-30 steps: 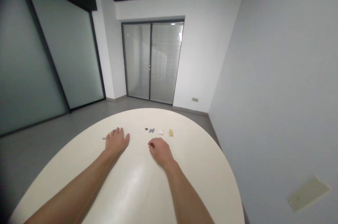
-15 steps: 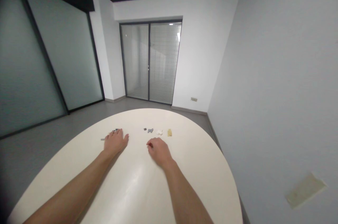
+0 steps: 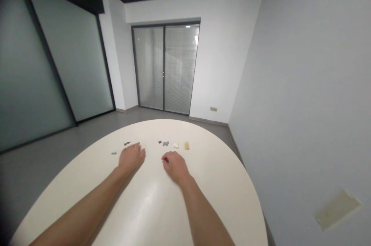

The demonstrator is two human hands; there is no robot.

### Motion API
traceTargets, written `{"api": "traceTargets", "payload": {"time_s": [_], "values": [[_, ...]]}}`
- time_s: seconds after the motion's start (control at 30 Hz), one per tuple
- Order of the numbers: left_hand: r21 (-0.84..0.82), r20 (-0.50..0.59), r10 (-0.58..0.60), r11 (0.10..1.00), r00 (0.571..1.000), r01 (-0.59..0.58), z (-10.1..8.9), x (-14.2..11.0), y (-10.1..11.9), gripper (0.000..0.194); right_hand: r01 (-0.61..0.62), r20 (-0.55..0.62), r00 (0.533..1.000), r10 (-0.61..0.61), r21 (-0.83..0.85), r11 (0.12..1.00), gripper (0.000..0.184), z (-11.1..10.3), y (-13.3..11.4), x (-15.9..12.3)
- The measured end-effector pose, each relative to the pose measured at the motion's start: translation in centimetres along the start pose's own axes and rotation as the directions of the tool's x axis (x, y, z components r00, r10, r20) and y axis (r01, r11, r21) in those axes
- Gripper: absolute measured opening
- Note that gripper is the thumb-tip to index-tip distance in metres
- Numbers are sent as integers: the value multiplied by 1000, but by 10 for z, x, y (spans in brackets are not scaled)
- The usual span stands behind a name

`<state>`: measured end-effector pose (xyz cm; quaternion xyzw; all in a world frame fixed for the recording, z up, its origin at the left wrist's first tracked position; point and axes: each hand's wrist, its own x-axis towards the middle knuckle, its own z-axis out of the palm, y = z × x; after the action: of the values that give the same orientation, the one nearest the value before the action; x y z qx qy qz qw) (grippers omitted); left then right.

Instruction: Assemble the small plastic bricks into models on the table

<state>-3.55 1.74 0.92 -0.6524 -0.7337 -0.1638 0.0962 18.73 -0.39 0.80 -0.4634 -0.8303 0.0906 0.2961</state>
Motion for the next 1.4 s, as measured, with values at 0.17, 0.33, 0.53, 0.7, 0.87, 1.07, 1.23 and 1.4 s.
{"api": "traceTargets", "payload": {"time_s": [0.17,0.33,0.53,0.7,0.87,1.07,1.23,1.4], "values": [[-119,46,225,969,973,-219,-3,-4,13,43,-7,2,1000,7,-14,1000,14,-1,-2,0],[-256,120,408,893,905,-369,-7,-12,24,34,-8,4,1000,8,-32,999,13,-2,-3,0],[-453,83,477,800,875,-393,-6,-16,33,30,-41,19,999,42,-59,997,15,-4,-6,1],[-607,84,456,729,886,-317,-1,-17,36,34,-64,-2,998,64,-70,995,17,-3,-6,1],[-676,70,466,673,882,-302,3,-18,40,39,-40,-24,999,38,-83,996,18,-1,-4,1],[-678,72,489,663,869,-317,3,-20,42,39,-11,39,999,14,-84,996,19,-6,-3,2],[-590,59,469,728,881,-348,1,-20,39,35,-15,28,999,19,-108,994,19,-5,-3,2],[-516,53,443,780,895,-355,0,-18,35,33,-43,-20,999,41,-124,991,18,-2,2,2]]}}
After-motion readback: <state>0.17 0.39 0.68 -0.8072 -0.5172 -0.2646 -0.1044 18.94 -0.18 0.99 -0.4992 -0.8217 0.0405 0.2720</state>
